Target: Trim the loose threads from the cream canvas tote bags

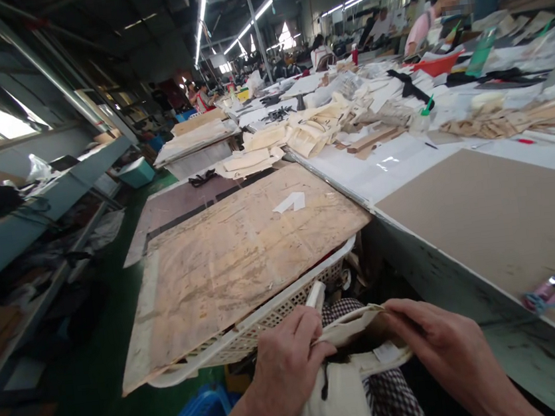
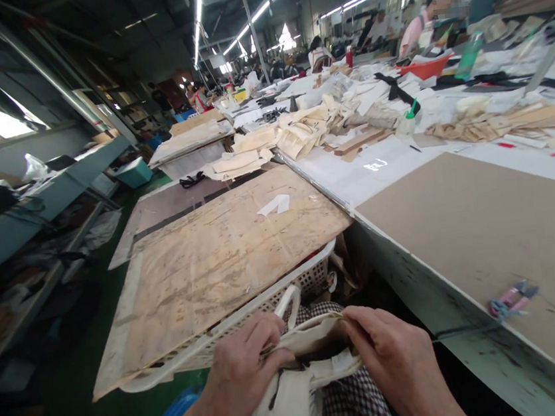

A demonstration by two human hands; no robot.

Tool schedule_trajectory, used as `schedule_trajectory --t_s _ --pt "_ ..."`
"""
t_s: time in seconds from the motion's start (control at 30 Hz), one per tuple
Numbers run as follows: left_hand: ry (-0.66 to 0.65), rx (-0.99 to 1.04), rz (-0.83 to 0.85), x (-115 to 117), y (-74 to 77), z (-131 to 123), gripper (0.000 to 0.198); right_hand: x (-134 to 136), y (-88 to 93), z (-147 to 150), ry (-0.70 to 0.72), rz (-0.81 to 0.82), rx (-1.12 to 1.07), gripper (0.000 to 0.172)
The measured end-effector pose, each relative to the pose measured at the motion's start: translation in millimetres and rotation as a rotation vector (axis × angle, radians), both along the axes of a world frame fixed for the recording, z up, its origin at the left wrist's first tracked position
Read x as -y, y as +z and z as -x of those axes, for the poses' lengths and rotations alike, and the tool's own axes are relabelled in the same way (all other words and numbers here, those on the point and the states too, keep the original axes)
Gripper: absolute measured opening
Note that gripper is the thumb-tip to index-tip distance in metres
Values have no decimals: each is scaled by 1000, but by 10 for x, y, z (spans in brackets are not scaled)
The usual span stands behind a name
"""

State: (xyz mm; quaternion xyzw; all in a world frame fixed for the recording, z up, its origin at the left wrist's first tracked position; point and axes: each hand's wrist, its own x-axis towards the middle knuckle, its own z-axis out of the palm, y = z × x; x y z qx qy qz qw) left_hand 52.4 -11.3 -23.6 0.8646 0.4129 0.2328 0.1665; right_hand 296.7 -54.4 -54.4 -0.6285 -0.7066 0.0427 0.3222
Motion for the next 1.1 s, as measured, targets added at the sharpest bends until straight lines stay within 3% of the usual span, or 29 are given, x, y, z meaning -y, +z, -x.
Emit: schedule_trajectory --t_s 0.13,0.37,0.53,0.83,1.1 --pt "-106 12 112 -120 107 -34 18 -2 -19 -29 81 -11 42 20" --pt "-288 -84 5 -183 168 -108 41 27 14 32 92 -42 84 23" --pt "-290 -191 -84 -153 173 -121 29 27 84 96 66 -60 78 31" --pt "-342 -223 -202 -125 147 -109 21 11 32 133 65 -51 75 30" --pt "-456 -463 -189 -339 330 -75 12 -27 54 178 90 -39 101 35"
